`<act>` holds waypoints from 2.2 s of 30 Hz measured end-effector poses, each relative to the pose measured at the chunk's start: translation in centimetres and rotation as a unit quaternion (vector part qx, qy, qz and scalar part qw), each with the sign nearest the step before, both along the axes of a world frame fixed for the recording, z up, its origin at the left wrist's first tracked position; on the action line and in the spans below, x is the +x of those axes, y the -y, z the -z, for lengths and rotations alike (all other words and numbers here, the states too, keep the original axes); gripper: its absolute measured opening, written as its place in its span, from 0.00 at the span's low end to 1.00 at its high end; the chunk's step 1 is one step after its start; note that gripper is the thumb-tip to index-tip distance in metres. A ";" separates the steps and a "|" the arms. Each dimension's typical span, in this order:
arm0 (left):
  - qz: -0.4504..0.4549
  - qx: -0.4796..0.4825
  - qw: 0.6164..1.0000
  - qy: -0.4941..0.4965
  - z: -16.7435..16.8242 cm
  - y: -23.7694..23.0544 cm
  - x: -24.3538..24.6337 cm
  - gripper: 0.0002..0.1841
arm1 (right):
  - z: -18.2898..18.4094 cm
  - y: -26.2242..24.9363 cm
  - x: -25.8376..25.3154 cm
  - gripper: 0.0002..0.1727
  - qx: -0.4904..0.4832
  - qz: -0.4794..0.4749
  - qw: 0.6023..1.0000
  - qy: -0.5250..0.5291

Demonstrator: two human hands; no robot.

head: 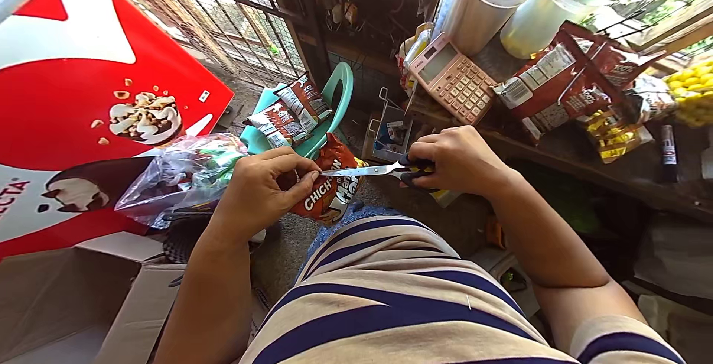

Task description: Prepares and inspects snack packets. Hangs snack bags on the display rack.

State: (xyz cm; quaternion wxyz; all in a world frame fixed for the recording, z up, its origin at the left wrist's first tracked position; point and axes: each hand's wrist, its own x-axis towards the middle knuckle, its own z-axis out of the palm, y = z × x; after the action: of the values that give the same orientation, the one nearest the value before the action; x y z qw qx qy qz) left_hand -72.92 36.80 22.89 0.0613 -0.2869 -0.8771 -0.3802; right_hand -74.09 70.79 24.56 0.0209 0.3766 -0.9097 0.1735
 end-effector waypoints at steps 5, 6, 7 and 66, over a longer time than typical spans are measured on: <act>0.009 0.005 1.000 -0.004 0.2 0.1 -0.1 0.09 | -0.2 0.2 0.3 0.16 0.012 -0.001 1.000 -0.018; 0.010 0.006 1.000 -0.004 0.3 0.2 -0.1 0.09 | -0.2 0.3 0.4 0.16 0.010 -0.001 1.000 -0.019; 0.011 0.006 1.000 -0.004 0.4 0.2 -0.1 0.09 | -0.2 0.3 0.5 0.16 0.009 -0.001 1.000 -0.020; 0.013 0.036 0.989 -0.141 -0.4 -1.0 1.1 0.11 | -3.4 -2.3 3.1 0.14 0.023 0.070 0.994 -0.081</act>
State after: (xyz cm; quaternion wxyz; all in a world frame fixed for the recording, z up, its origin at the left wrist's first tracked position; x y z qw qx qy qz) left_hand -71.82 37.85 23.32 0.1896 -0.3469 -0.8417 -0.3677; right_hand -71.04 73.13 27.96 0.0976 0.3248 -0.9331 0.1199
